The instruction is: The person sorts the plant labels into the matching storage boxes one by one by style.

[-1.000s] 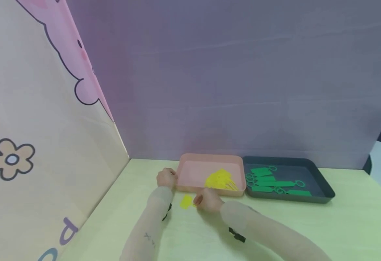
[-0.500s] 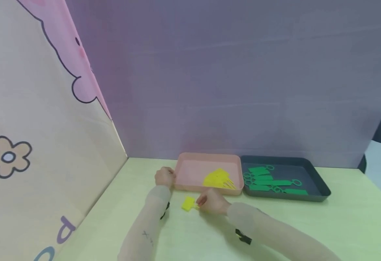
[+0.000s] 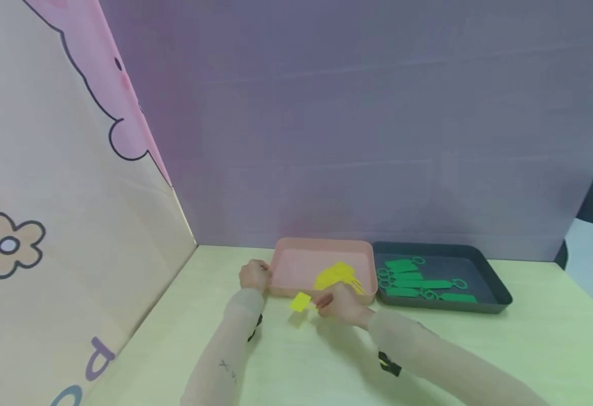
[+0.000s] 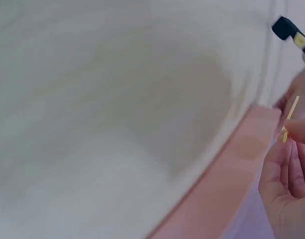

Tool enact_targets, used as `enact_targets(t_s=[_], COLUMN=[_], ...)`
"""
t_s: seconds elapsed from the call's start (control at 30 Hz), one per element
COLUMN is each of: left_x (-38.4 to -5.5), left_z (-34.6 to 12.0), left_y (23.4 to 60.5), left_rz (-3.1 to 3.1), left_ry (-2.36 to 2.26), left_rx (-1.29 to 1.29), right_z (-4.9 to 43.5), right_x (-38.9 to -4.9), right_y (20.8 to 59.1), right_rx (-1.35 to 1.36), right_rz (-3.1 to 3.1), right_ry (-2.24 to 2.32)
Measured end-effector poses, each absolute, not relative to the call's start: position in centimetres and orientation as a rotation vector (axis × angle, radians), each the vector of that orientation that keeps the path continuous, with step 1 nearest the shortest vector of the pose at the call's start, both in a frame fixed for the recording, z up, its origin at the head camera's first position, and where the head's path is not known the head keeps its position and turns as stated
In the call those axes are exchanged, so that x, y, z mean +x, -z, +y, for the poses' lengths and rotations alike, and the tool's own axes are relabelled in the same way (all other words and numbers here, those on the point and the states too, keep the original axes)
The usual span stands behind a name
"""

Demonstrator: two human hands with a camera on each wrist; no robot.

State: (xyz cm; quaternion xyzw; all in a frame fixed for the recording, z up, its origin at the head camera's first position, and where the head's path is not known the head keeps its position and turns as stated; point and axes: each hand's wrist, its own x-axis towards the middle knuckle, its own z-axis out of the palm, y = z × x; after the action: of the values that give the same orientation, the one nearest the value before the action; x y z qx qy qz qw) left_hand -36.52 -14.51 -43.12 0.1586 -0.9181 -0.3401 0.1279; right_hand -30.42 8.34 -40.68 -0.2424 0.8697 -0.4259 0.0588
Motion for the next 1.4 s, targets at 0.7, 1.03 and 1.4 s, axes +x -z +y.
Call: enact_targets(t_s=[0.7,1.03,1.4], left_x=[-36.7,-36.7,-37.0], left_z=[-15.0,-14.8,-14.8], left_y=[44.1,44.2,43.5], left_rz=[-2.662,-2.659,-2.633], left_ry=[1.031,1.058,1.069], left_rx=[0.498,0.485,0.477], right_z=[12.3,12.9,11.5], right_x=[-34.9,-36.4,-36.2], right_y=[40.2,40.8,40.4], right_rx=[-0.332,-0.335,-0.388], right_rz=[2.985,3.170,3.196], right_ry=[1.096,0.634,0.348])
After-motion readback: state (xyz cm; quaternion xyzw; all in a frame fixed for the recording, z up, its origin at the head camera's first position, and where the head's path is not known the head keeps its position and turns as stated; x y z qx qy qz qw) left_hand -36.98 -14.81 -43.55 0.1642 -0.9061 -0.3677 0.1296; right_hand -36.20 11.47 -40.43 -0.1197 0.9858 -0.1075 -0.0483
